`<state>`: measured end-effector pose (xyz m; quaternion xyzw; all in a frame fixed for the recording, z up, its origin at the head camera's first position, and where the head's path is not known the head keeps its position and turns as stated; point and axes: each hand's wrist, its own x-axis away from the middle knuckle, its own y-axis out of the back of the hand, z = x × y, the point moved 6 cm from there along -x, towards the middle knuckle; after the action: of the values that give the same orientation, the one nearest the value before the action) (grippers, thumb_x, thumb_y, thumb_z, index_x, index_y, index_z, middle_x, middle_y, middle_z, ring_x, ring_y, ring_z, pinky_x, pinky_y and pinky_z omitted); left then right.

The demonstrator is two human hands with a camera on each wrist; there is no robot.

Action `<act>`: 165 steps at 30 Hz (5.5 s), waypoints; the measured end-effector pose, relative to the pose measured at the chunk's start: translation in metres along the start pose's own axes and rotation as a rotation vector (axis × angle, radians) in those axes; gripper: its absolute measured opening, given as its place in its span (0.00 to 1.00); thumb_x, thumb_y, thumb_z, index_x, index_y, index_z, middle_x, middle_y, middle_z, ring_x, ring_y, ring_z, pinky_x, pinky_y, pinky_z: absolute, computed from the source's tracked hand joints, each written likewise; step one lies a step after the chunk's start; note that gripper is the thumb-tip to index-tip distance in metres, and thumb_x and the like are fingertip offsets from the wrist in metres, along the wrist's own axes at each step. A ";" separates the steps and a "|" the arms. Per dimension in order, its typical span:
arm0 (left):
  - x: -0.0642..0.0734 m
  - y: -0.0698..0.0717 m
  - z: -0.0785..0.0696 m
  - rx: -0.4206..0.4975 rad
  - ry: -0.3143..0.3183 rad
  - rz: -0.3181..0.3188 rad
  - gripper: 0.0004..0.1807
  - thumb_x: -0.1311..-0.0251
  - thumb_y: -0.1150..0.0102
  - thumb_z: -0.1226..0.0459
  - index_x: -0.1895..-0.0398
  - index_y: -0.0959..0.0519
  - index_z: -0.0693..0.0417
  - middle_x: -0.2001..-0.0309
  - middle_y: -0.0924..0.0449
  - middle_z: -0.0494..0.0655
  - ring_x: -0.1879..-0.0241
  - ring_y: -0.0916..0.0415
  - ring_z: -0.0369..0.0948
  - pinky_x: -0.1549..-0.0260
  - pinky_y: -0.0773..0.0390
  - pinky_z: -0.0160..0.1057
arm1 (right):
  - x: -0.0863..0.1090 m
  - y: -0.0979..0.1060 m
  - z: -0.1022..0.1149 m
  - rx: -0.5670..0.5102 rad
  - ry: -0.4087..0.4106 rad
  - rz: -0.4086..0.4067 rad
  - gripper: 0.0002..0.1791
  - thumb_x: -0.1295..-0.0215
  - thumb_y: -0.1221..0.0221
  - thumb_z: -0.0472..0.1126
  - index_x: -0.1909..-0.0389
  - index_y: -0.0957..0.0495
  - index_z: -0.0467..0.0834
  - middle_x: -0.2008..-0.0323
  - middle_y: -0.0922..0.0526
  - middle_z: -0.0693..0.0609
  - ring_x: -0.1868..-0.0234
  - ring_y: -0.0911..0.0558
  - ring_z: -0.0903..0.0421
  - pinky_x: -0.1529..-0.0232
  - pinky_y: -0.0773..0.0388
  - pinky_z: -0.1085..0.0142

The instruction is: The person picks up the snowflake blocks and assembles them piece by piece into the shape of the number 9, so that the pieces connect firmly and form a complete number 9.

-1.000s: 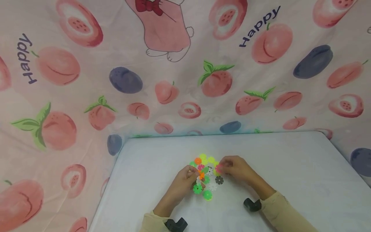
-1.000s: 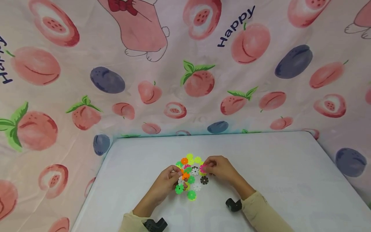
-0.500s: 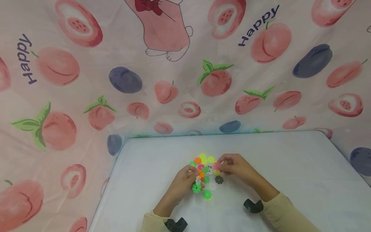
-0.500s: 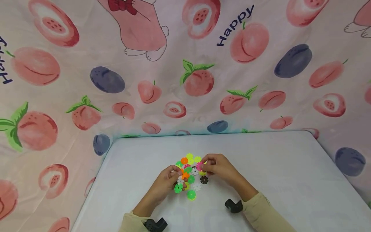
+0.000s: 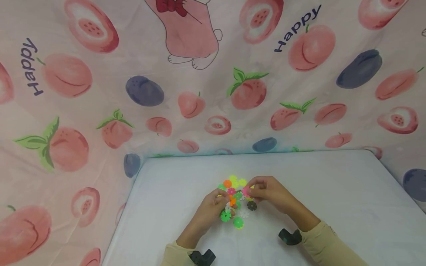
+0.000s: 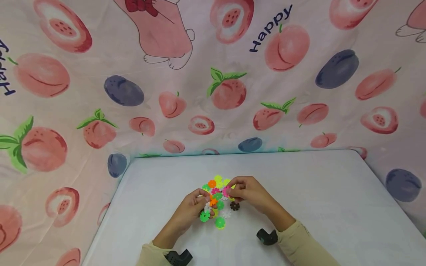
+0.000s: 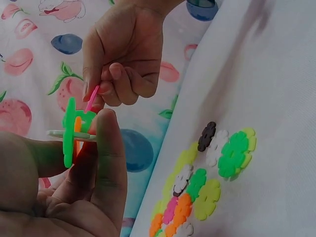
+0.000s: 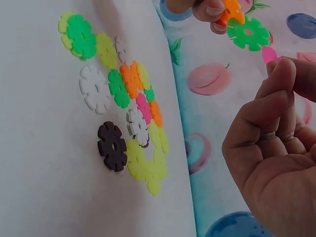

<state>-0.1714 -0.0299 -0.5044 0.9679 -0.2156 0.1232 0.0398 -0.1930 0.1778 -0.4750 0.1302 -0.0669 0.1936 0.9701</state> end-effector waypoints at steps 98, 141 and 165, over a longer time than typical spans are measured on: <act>0.002 -0.006 -0.011 -0.076 -0.091 0.003 0.32 0.25 0.45 0.55 0.21 0.40 0.37 0.47 0.23 0.52 0.60 0.13 0.43 0.55 0.14 0.44 | -0.011 0.000 -0.021 0.149 0.044 -0.031 0.13 0.30 0.36 0.45 0.55 0.17 0.39 0.64 0.14 0.38 0.64 0.17 0.44 0.62 0.17 0.55; 0.004 -0.003 -0.007 -0.007 -0.044 -0.009 0.28 0.25 0.45 0.56 0.25 0.36 0.40 0.49 0.26 0.53 0.60 0.13 0.45 0.55 0.14 0.46 | -0.017 -0.002 -0.044 0.627 0.030 0.028 0.14 0.51 0.23 0.34 0.68 0.16 0.53 0.69 0.21 0.58 0.67 0.25 0.58 0.66 0.26 0.65; 0.004 -0.004 -0.004 0.027 -0.039 0.041 0.30 0.24 0.47 0.55 0.23 0.39 0.47 0.45 0.22 0.60 0.59 0.12 0.46 0.53 0.14 0.45 | -0.016 0.010 -0.043 0.463 0.109 -0.008 0.04 0.36 0.31 0.41 0.63 0.15 0.54 0.67 0.13 0.64 0.63 0.16 0.64 0.59 0.20 0.66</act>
<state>-0.1675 -0.0274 -0.4999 0.9659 -0.2347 0.1077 0.0202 -0.2081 0.1929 -0.5169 0.3388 0.0324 0.2067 0.9173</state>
